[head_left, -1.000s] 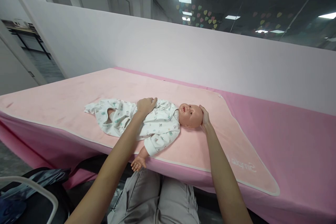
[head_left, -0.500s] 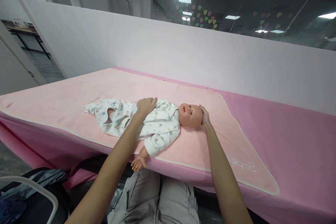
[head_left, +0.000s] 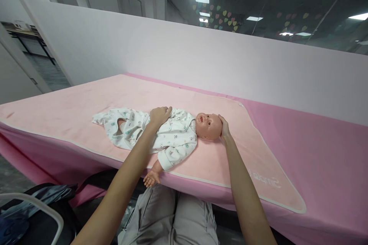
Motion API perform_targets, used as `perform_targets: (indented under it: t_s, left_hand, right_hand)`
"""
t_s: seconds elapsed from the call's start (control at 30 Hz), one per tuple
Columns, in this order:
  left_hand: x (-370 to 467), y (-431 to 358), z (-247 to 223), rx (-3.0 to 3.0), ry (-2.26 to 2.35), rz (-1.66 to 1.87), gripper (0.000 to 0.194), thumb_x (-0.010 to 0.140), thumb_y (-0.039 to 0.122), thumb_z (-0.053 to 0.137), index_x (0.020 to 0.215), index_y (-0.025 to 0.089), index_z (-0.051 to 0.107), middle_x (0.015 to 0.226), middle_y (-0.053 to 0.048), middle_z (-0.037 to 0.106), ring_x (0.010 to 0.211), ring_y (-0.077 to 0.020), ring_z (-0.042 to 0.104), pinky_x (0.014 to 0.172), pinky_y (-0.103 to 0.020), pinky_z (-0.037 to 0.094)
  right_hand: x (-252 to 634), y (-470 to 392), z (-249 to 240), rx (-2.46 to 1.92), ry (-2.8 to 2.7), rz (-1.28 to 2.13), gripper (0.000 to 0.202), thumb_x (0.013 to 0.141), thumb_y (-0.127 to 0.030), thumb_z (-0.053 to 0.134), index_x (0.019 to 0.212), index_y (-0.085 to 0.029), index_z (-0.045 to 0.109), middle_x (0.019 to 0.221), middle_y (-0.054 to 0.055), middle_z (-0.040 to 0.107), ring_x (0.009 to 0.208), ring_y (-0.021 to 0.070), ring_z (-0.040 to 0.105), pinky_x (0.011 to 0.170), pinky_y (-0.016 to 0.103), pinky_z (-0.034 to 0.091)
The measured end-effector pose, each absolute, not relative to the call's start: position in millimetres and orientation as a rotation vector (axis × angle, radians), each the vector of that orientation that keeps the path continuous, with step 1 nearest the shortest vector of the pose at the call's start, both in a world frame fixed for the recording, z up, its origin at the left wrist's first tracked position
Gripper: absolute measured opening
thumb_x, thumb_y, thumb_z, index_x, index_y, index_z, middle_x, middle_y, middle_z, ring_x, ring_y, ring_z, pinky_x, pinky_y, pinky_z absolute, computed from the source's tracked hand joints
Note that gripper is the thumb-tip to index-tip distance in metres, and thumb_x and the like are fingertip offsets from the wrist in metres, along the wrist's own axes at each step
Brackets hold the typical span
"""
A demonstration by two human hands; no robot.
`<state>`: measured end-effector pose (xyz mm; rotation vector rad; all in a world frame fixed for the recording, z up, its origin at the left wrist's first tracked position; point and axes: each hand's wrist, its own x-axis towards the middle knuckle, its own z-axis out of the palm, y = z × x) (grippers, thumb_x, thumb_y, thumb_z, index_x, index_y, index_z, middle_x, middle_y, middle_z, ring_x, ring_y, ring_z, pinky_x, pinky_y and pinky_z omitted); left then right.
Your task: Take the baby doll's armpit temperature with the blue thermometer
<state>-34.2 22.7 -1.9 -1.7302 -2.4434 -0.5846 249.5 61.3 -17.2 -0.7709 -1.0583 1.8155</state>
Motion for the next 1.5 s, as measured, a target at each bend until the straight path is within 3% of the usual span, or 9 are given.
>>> perform_targets:
  t_s: [0.27, 0.5, 0.8, 0.97, 1.1, 1.23, 1.4, 1.5]
  left_hand:
    - [-34, 22, -2, -1.729, -2.450, -0.577, 0.061, 0.085, 0.051, 0.019, 0.090, 0.017, 0.070, 0.089, -0.014, 0.069, 0.088, -0.0292, 0.061, 0.070, -0.033, 0.040]
    - [-34, 22, -2, -1.722, -2.462, -0.567, 0.061, 0.086, 0.051, 0.019, 0.093, 0.018, 0.069, 0.090, -0.013, 0.069, 0.089, -0.0285, 0.061, 0.071, -0.032, 0.040]
    - [-35, 23, -4, -1.722, -2.431, -0.618, 0.058, 0.086, 0.050, 0.022, 0.089, 0.017, 0.069, 0.088, -0.014, 0.069, 0.088, -0.0283, 0.062, 0.075, -0.034, 0.038]
    - [-35, 20, -4, -1.625, -2.400, -0.868, 0.043, 0.085, 0.040, 0.032, 0.101, 0.017, 0.064, 0.089, -0.011, 0.069, 0.096, -0.0273, 0.057, 0.090, -0.041, 0.030]
    - [-31, 12, 3, -1.655, -2.097, -1.333, 0.041, 0.082, 0.036, 0.041, 0.117, 0.019, 0.054, 0.110, -0.009, 0.063, 0.110, -0.0244, 0.049, 0.096, -0.039, 0.029]
    - [-19, 5, 7, -2.233, -1.897, -1.750, 0.041, 0.077, 0.042, 0.051, 0.107, 0.016, 0.060, 0.112, -0.009, 0.062, 0.100, -0.0211, 0.055, 0.088, -0.032, 0.040]
    - [-8, 4, 3, -2.853, -1.834, -1.577, 0.045, 0.057, 0.042, 0.072, 0.094, 0.018, 0.069, 0.100, -0.009, 0.067, 0.097, -0.0239, 0.057, 0.085, -0.032, 0.042]
    - [-10, 9, 0, -2.719, -1.975, -1.660, 0.039, 0.063, 0.047, 0.066, 0.086, 0.015, 0.071, 0.085, -0.007, 0.068, 0.086, -0.0220, 0.058, 0.079, -0.032, 0.043]
  right_hand:
    - [252, 65, -21, -0.740, -1.046, 1.875, 0.051, 0.079, -0.054, 0.040, 0.098, -0.014, 0.065, 0.098, 0.009, 0.070, 0.093, 0.0259, 0.064, 0.083, 0.037, 0.051]
    - [250, 61, -18, -0.775, -1.046, 1.810, 0.043, 0.078, -0.051, 0.045, 0.092, -0.016, 0.066, 0.092, 0.007, 0.071, 0.090, 0.0245, 0.065, 0.083, 0.035, 0.051]
    - [249, 60, -16, -0.801, -1.043, 1.807, 0.047, 0.080, -0.053, 0.040, 0.093, -0.016, 0.066, 0.093, 0.008, 0.071, 0.088, 0.0245, 0.066, 0.080, 0.036, 0.052]
    - [249, 58, -15, -0.808, -1.037, 1.820, 0.048, 0.079, -0.054, 0.041, 0.094, -0.016, 0.065, 0.095, 0.008, 0.070, 0.091, 0.0243, 0.065, 0.081, 0.036, 0.052]
    - [249, 55, -13, -0.818, -1.039, 1.839, 0.050, 0.078, -0.057, 0.040, 0.095, -0.017, 0.065, 0.096, 0.008, 0.070, 0.091, 0.0252, 0.065, 0.081, 0.037, 0.052]
    - [248, 56, -13, -0.814, -1.027, 1.831, 0.050, 0.079, -0.055, 0.039, 0.094, -0.015, 0.065, 0.095, 0.009, 0.070, 0.091, 0.0250, 0.065, 0.082, 0.037, 0.052]
    - [248, 57, -14, -0.826, -1.034, 1.800, 0.048, 0.079, -0.055, 0.040, 0.092, -0.016, 0.065, 0.094, 0.009, 0.071, 0.090, 0.0252, 0.065, 0.083, 0.038, 0.051]
    - [248, 56, -15, -0.827, -1.040, 1.771, 0.045, 0.080, -0.053, 0.041, 0.090, -0.016, 0.065, 0.092, 0.008, 0.071, 0.091, 0.0253, 0.065, 0.083, 0.038, 0.051]
